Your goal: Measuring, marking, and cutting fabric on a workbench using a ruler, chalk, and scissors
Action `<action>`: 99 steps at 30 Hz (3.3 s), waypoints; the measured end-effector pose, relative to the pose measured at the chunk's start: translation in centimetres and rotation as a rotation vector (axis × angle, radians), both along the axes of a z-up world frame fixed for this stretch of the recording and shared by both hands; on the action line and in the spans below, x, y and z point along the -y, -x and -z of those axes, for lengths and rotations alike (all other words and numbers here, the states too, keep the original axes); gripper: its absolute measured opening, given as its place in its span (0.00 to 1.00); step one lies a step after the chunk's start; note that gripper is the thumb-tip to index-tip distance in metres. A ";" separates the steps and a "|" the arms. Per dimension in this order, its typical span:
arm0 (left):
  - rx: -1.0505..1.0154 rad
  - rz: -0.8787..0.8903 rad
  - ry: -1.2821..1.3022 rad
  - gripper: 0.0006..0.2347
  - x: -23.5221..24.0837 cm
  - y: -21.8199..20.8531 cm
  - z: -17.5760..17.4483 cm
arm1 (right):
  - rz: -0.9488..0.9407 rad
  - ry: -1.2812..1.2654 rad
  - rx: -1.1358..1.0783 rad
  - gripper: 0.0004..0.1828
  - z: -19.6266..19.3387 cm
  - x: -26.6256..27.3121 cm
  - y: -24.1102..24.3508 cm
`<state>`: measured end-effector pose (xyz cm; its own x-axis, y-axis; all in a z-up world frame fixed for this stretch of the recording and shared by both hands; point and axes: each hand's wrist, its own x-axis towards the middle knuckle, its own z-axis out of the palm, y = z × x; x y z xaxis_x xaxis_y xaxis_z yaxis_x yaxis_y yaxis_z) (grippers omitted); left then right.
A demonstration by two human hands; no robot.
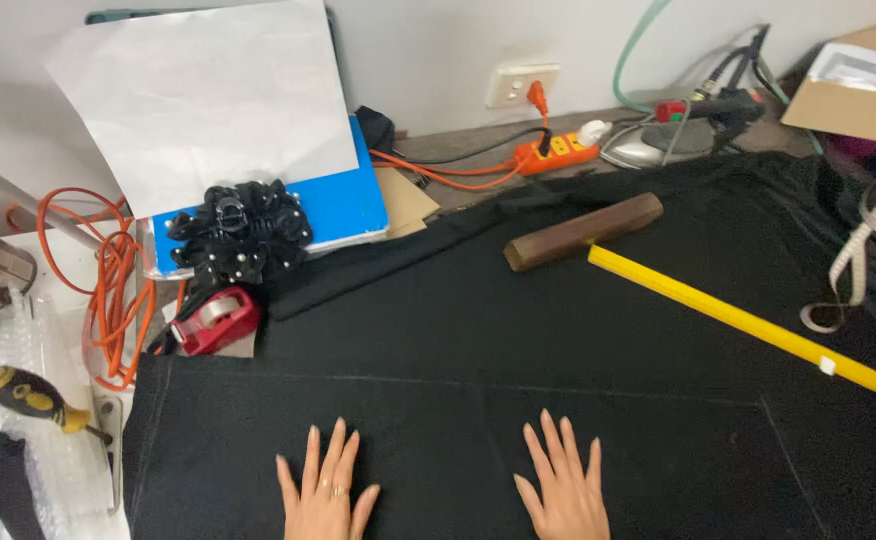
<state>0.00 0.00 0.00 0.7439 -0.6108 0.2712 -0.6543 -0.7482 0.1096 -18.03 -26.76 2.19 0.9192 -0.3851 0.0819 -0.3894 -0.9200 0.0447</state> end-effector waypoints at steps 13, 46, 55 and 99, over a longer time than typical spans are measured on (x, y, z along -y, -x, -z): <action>0.179 0.002 -0.041 0.34 1.8 9.8 0.2 | -0.109 0.053 -0.001 0.34 -3.5 -3.9 -2.6; 0.155 -0.050 -0.151 0.34 1.6 10.4 1.5 | 0.320 -0.299 -0.067 0.33 -2.5 13.7 14.0; 0.121 -0.153 0.031 0.31 7.1 15.8 2.4 | 0.366 -0.345 -0.067 0.33 -2.7 20.7 19.2; 0.136 -0.182 -0.179 0.31 23.2 31.1 -1.9 | 0.642 -1.107 0.316 0.15 -8.4 42.8 17.9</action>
<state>-31.08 -23.22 1.87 0.8098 -0.5177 0.2762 -0.5070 -0.8543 -0.1147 -35.97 -69.51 10.55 0.5484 -0.7445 -0.3808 -0.6223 -0.0592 -0.7805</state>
